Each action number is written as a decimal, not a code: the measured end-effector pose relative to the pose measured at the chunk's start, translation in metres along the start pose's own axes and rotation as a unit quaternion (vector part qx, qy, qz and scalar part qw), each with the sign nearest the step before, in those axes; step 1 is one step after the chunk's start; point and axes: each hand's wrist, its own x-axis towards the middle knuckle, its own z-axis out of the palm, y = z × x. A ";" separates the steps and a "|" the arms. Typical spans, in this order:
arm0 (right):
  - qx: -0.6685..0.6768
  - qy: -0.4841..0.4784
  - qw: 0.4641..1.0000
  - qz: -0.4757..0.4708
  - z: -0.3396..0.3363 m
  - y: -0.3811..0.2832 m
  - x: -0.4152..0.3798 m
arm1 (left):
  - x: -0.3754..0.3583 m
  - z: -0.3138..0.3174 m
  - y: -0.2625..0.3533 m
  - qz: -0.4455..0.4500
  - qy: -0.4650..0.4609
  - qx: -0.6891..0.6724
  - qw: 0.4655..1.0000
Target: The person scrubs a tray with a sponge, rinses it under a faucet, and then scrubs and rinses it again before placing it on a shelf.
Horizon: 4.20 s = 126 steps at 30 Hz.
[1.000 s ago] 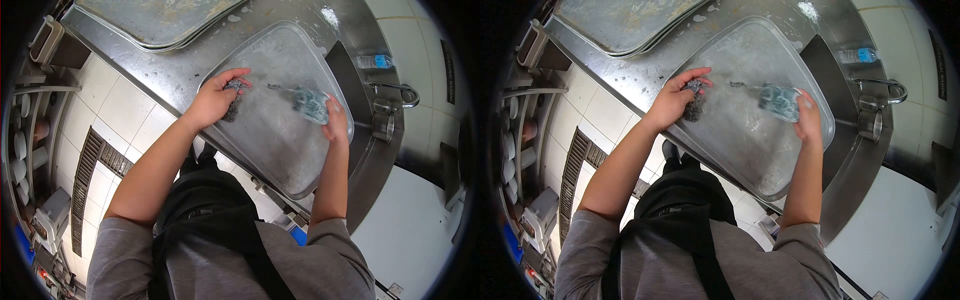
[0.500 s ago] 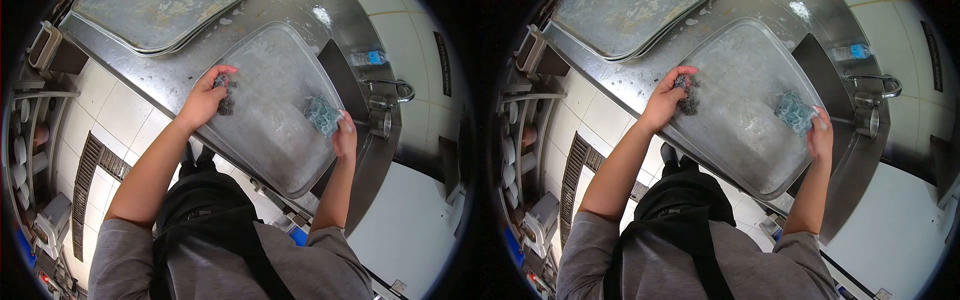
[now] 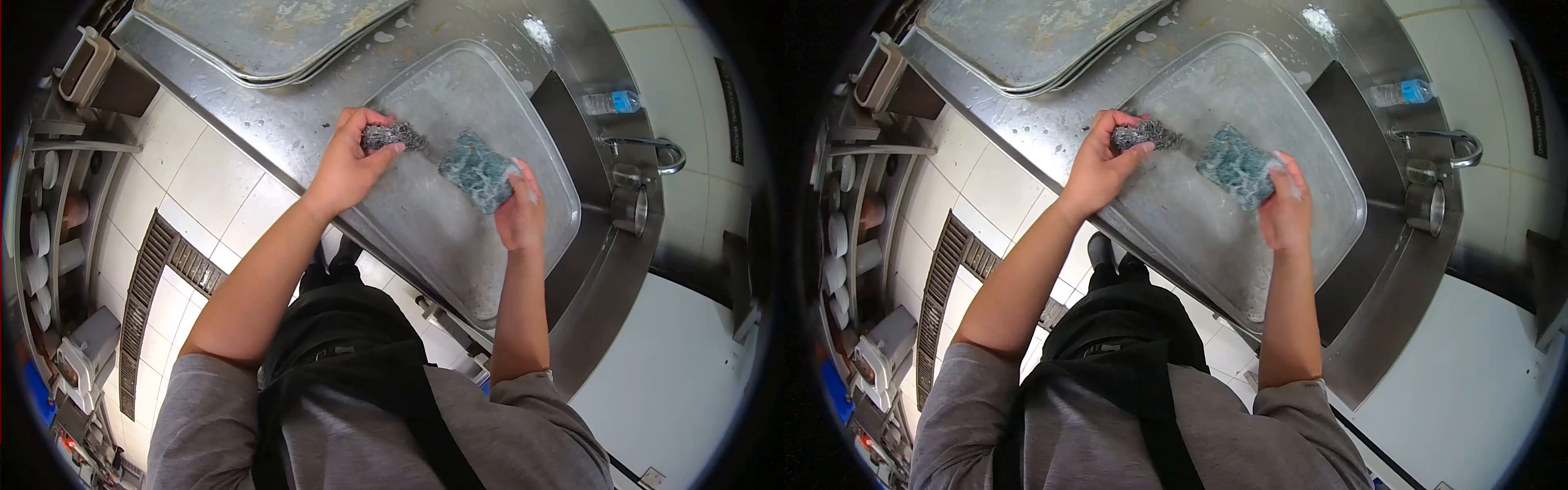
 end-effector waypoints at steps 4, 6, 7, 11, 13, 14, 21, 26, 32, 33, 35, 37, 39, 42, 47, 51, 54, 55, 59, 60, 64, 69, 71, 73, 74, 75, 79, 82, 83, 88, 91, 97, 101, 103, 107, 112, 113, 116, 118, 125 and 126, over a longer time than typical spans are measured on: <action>0.099 -0.001 0.995 0.023 0.058 0.036 -0.014 | 0.000 0.008 -0.003 0.146 0.104 0.050 0.983; 0.137 -0.016 0.990 0.023 0.087 0.044 -0.020 | 0.001 0.012 -0.003 0.196 0.088 0.127 0.968; 0.185 -0.051 0.981 0.035 0.099 0.046 -0.022 | 0.000 0.015 -0.002 0.189 0.036 0.125 0.973; 0.330 -0.060 0.936 0.104 0.107 0.039 -0.016 | -0.002 0.021 0.003 0.140 -0.033 0.069 0.987; 0.285 -0.078 0.954 0.058 0.114 0.037 -0.012 | -0.004 0.021 0.007 0.160 -0.052 0.104 0.980; 0.239 -0.092 0.966 0.014 0.118 0.037 -0.011 | -0.006 0.021 0.008 0.175 -0.073 0.139 0.972; 0.259 -0.128 0.951 0.110 0.067 0.056 0.026 | -0.010 0.018 0.010 0.207 -0.107 0.293 0.927; -0.260 0.012 0.947 -0.189 0.073 0.012 0.047 | -0.013 -0.001 0.021 0.235 0.083 0.450 0.857; -0.679 -0.001 0.639 -0.362 0.074 0.041 0.065 | -0.003 -0.033 0.003 0.084 0.171 0.516 0.835; -0.676 -0.025 0.620 -0.398 0.073 0.042 0.066 | -0.003 -0.034 0.004 0.072 0.162 0.502 0.847; -0.671 -0.047 0.601 -0.433 0.067 0.039 0.082 | 0.001 -0.040 0.008 0.070 0.138 0.518 0.842; -0.666 -0.034 0.601 -0.442 0.059 0.029 0.118 | 0.002 -0.048 0.014 0.066 0.114 0.534 0.835; -0.652 0.011 0.656 -0.381 0.075 0.034 0.131 | 0.002 -0.053 0.018 0.097 0.071 0.576 0.808; -0.614 0.035 0.731 -0.295 0.120 0.060 0.095 | 0.002 -0.053 0.020 0.096 0.066 0.588 0.800; -0.631 -0.040 0.709 -0.313 0.105 0.058 0.118 | 0.001 -0.059 0.021 0.101 0.048 0.600 0.792; -0.617 -0.016 0.683 -0.392 0.132 0.092 0.075 | 0.000 -0.059 0.023 0.101 0.032 0.599 0.794; -0.613 -0.168 0.633 -0.441 0.138 0.087 0.032 | 0.000 -0.060 0.023 0.103 0.030 0.594 0.797; -0.613 -0.167 0.635 -0.439 0.127 0.076 0.061 | 0.000 -0.061 0.023 0.102 0.028 0.595 0.797; -0.562 -0.031 0.745 -0.358 0.124 0.059 0.104 | 0.000 -0.062 0.023 0.105 0.027 0.594 0.797; -0.560 -0.051 0.739 -0.370 0.137 0.066 0.078 | 0.001 -0.062 0.023 0.102 0.026 0.590 0.801; -0.588 -0.148 0.651 -0.456 0.137 0.074 0.053 | 0.002 -0.064 0.023 0.110 0.025 0.582 0.805; -0.555 -0.015 0.751 -0.358 0.129 0.068 0.100 | 0.002 -0.063 0.023 0.115 0.031 0.583 0.804; -0.563 -0.016 0.748 -0.351 0.126 0.065 0.102 | 0.003 -0.063 0.023 0.115 0.030 0.584 0.803; -0.577 -0.023 0.743 -0.338 0.115 0.061 0.103 | 0.000 -0.063 0.022 0.113 0.029 0.584 0.803; -0.583 -0.024 0.740 -0.335 0.110 0.057 0.105 | 0.001 -0.063 0.023 0.116 0.029 0.585 0.802; -0.589 -0.028 0.736 -0.332 0.105 0.053 0.109 | 0.001 -0.063 0.023 0.118 0.032 0.586 0.801; -0.560 0.005 0.728 -0.396 0.106 0.058 0.109 | 0.004 -0.062 0.022 0.120 0.034 0.585 0.801; -0.577 -0.148 0.729 -0.337 0.130 0.071 0.030 | 0.002 -0.063 0.020 0.123 0.043 0.593 0.794; -0.531 -0.254 0.790 -0.175 0.132 0.066 0.020 | 0.001 -0.062 0.021 0.122 0.041 0.591 0.797; -0.529 0.018 0.785 -0.321 0.093 0.039 0.126 | 0.003 -0.062 0.022 0.116 0.035 0.593 0.796; -0.619 -0.071 0.622 -0.475 0.115 0.091 0.039 | 0.003 -0.062 0.019 0.132 0.046 0.601 0.787; -0.574 -0.014 0.773 -0.270 0.082 0.042 0.139 | 0.000 -0.060 0.021 0.123 0.043 0.600 0.790; -0.610 -0.004 0.652 -0.450 0.113 0.079 0.047 | 0.003 -0.061 0.021 0.139 0.043 0.607 0.781; -0.618 -0.167 0.657 -0.398 0.110 0.076 0.026 | 0.003 -0.061 0.020 0.138 0.044 0.610 0.779; -0.564 0.047 0.766 -0.307 0.060 0.035 0.152 | 0.002 -0.059 0.023 0.127 0.041 0.613 0.779; -0.661 -0.101 0.698 -0.255 0.100 0.091 0.008 | 0.005 -0.059 0.021 0.118 0.038 0.623 0.773; -0.659 -0.123 0.693 -0.265 0.086 0.090 0.015 | 0.003 -0.059 0.021 0.114 0.034 0.623 0.773; -0.623 -0.056 0.719 -0.304 0.038 0.047 0.088 | 0.002 -0.058 0.019 0.114 0.036 0.630 0.767; -0.597 0.056 0.752 -0.275 0.041 0.017 0.108 | 0.002 -0.059 0.018 0.128 0.034 0.634 0.762; -0.643 -0.045 0.728 -0.234 0.036 0.065 0.035 | 0.003 -0.059 0.015 0.119 0.031 0.634 0.763; -0.625 0.022 0.736 -0.260 0.016 0.032 0.070 | 0.003 -0.059 0.015 0.119 0.037 0.636 0.761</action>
